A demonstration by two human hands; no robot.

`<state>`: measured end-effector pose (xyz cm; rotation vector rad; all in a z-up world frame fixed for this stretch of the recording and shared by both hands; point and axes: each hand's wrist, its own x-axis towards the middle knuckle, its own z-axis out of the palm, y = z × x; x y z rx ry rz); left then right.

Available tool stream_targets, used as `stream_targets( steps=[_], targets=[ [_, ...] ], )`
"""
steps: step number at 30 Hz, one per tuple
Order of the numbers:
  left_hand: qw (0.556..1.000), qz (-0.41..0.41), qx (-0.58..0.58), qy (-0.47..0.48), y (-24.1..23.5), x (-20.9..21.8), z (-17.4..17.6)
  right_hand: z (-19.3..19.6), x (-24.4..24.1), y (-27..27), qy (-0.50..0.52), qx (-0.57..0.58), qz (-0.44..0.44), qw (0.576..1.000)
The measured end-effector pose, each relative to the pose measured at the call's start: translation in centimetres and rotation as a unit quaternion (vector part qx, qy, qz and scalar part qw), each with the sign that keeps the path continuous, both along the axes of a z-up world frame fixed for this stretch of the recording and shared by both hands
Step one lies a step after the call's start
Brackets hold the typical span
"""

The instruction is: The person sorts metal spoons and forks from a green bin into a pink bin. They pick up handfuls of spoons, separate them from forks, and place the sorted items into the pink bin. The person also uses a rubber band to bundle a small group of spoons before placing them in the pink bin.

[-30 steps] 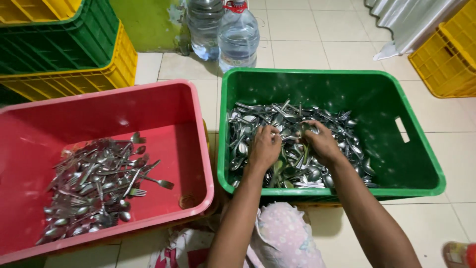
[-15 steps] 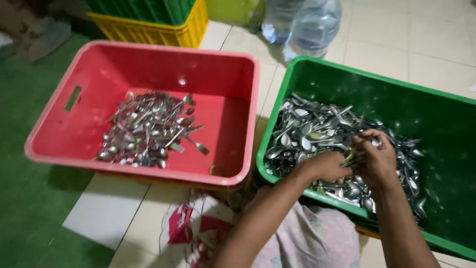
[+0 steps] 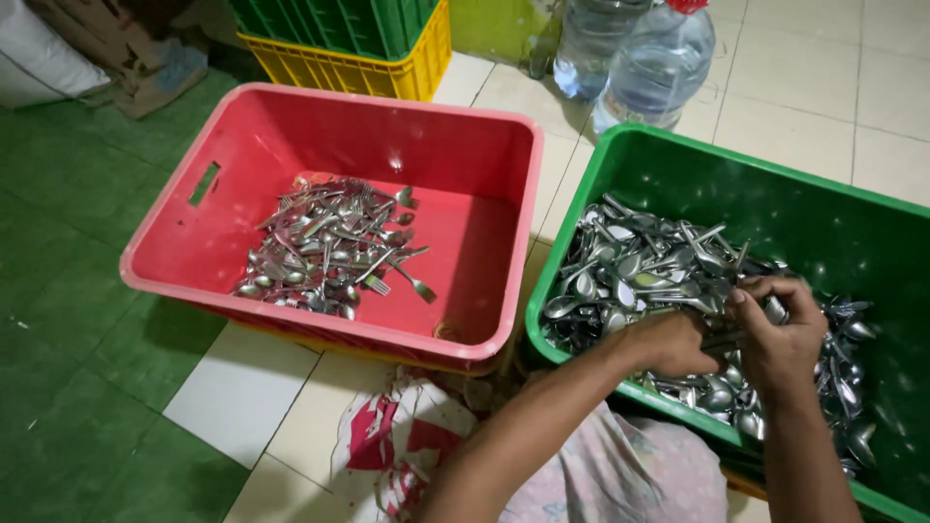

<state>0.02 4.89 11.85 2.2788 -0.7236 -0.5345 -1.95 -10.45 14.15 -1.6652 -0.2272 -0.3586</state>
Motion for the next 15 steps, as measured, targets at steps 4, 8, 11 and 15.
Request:
stream_targets(
  steps=[4, 8, 11, 15],
  targets=[
    [1.000, 0.009, 0.020, 0.019, 1.2, -0.7, 2.2, -1.4, 0.2, -2.1, 0.090, 0.007, -0.002, 0.996],
    [0.995, -0.048, 0.082, -0.035, 4.9, 0.5, 3.8, 3.2, -0.9, -3.0, 0.106, -0.365, 0.108, 0.919],
    [0.986, -0.124, 0.072, -0.090, 5.2, 0.8, 2.8, 3.5, -1.0, -5.4, -0.169, -0.698, 0.082, 0.691],
    [0.984, -0.138, 0.110, -0.023, 5.3, -0.5, 7.6, 2.5, -1.3, -7.3, -0.168, -0.750, 0.156, 0.620]
  ],
)
